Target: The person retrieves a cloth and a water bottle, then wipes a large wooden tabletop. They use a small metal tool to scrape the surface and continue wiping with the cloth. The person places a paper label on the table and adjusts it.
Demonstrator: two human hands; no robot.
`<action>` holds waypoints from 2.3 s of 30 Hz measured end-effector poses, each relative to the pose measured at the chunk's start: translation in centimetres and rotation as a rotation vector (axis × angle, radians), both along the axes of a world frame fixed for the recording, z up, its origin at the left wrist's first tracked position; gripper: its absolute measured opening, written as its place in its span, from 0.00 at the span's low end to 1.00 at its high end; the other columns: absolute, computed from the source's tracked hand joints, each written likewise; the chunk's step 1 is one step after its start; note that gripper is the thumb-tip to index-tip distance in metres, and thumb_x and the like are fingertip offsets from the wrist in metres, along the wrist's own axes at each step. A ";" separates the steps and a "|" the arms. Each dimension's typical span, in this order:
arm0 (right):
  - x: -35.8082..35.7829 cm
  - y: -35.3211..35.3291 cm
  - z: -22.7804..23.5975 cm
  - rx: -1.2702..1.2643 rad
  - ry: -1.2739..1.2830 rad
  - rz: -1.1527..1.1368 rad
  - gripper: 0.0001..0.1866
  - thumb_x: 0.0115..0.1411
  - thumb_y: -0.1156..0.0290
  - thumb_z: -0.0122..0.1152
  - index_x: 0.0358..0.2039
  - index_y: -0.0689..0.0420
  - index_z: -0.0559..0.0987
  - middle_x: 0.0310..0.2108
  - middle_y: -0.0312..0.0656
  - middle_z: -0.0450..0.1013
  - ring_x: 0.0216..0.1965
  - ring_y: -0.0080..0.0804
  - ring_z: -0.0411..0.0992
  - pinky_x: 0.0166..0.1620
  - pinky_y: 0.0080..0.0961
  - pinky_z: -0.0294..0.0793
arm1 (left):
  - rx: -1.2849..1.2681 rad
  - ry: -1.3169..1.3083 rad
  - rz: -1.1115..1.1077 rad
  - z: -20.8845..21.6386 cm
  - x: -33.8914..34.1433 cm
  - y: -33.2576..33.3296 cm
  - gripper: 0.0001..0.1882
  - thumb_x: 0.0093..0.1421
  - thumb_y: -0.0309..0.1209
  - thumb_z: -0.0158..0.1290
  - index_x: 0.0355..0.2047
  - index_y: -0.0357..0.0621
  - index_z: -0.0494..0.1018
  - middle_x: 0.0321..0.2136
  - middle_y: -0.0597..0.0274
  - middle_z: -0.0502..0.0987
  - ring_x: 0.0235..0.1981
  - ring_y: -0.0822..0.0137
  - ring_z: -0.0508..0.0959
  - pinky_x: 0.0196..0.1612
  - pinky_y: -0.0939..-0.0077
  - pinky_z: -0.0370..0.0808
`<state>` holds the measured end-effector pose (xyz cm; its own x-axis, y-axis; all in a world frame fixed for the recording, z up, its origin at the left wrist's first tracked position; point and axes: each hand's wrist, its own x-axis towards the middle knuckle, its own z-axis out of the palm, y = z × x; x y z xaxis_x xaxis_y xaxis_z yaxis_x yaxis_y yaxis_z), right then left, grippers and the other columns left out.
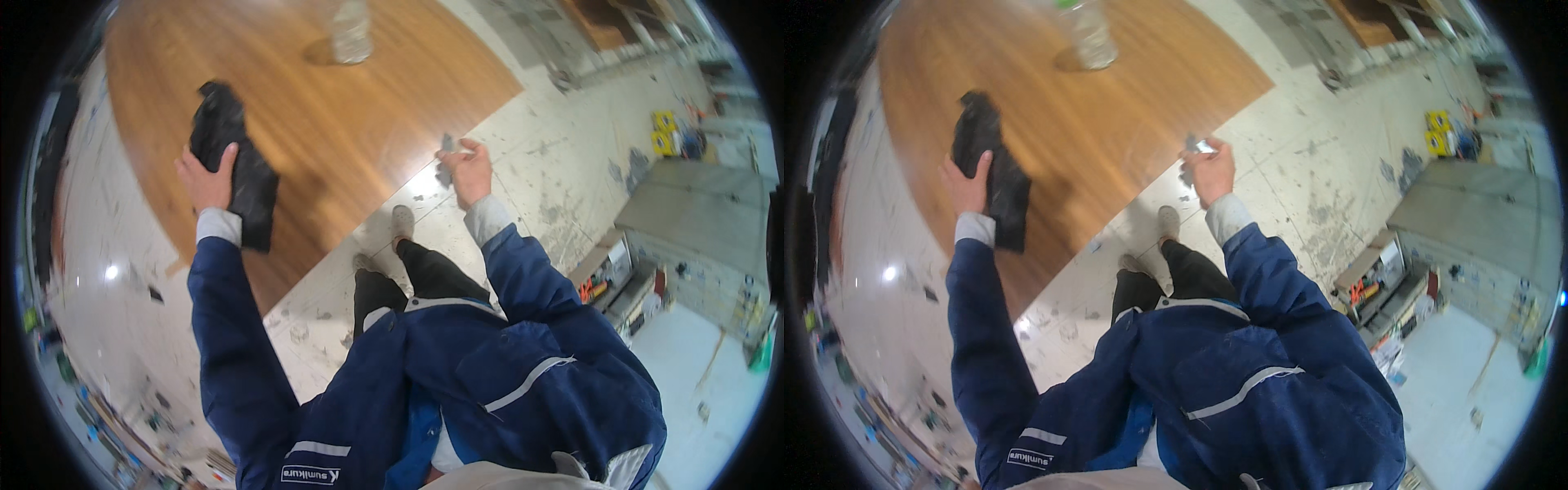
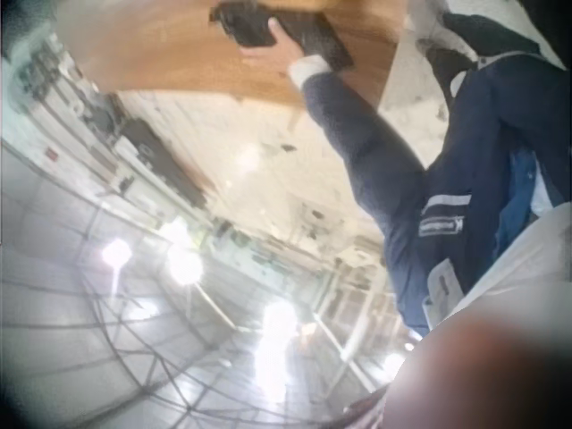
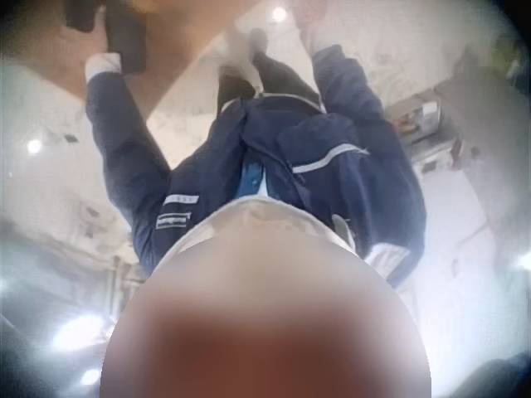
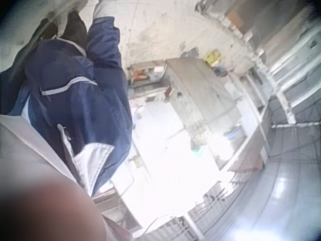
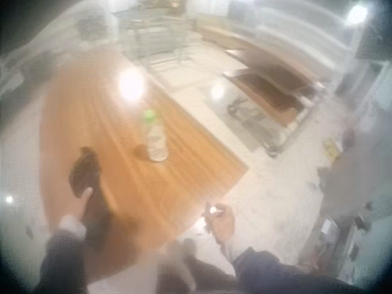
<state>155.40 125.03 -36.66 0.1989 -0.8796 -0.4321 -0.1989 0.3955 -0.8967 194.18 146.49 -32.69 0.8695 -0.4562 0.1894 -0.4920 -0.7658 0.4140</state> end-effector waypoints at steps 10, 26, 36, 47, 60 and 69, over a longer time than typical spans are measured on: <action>-8.8 -15.6 1.3 -0.086 -0.106 -0.005 0.20 0.66 0.73 0.51 0.57 0.64 0.71 0.43 0.44 0.76 0.33 0.25 0.74 0.36 0.22 0.74 | 0.399 -0.275 -0.156 -6.7 7.2 -7.1 0.48 0.61 0.71 0.36 0.71 0.53 0.51 0.72 0.50 0.50 0.73 0.51 0.48 0.71 0.46 0.45; -3.5 -7.2 2.3 -0.773 0.883 0.747 0.26 0.64 0.78 0.49 0.62 0.43 0.72 0.45 0.46 0.77 0.46 0.44 0.76 0.50 0.36 0.76 | 0.369 -0.224 -0.193 -6.7 8.8 -6.8 0.45 0.63 0.69 0.37 0.71 0.54 0.52 0.72 0.52 0.49 0.73 0.51 0.48 0.71 0.49 0.44; -5.3 -10.3 -1.7 -0.783 0.999 0.525 0.21 0.65 0.75 0.44 0.56 0.44 0.74 0.35 0.50 0.76 0.38 0.48 0.76 0.41 0.44 0.77 | 0.382 -0.246 -0.181 -7.6 9.5 -6.7 0.47 0.62 0.71 0.36 0.71 0.52 0.52 0.72 0.50 0.50 0.72 0.50 0.49 0.70 0.46 0.46; -1.6 3.1 -0.4 -0.811 0.645 0.365 0.20 0.63 0.78 0.43 0.54 0.53 0.73 0.39 0.54 0.76 0.43 0.52 0.75 0.46 0.44 0.75 | 0.106 -0.237 -0.203 -5.5 7.6 -7.2 0.50 0.61 0.69 0.41 0.69 0.42 0.53 0.69 0.43 0.56 0.71 0.50 0.54 0.69 0.48 0.48; 8.3 33.4 -0.1 -0.796 0.293 0.942 0.24 0.61 0.78 0.48 0.58 0.52 0.71 0.51 0.52 0.74 0.52 0.47 0.73 0.57 0.41 0.72 | 0.067 -0.400 -0.834 -0.7 3.9 8.8 0.42 0.63 0.63 0.46 0.68 0.49 0.59 0.67 0.44 0.60 0.69 0.46 0.56 0.69 0.41 0.45; 10.5 42.2 -2.6 -0.832 0.253 0.731 0.28 0.56 0.81 0.49 0.58 0.52 0.73 0.49 0.49 0.75 0.48 0.48 0.76 0.50 0.37 0.76 | 0.239 -0.243 -0.734 -4.4 3.0 22.3 0.47 0.60 0.62 0.49 0.69 0.43 0.54 0.69 0.41 0.53 0.71 0.45 0.50 0.70 0.44 0.42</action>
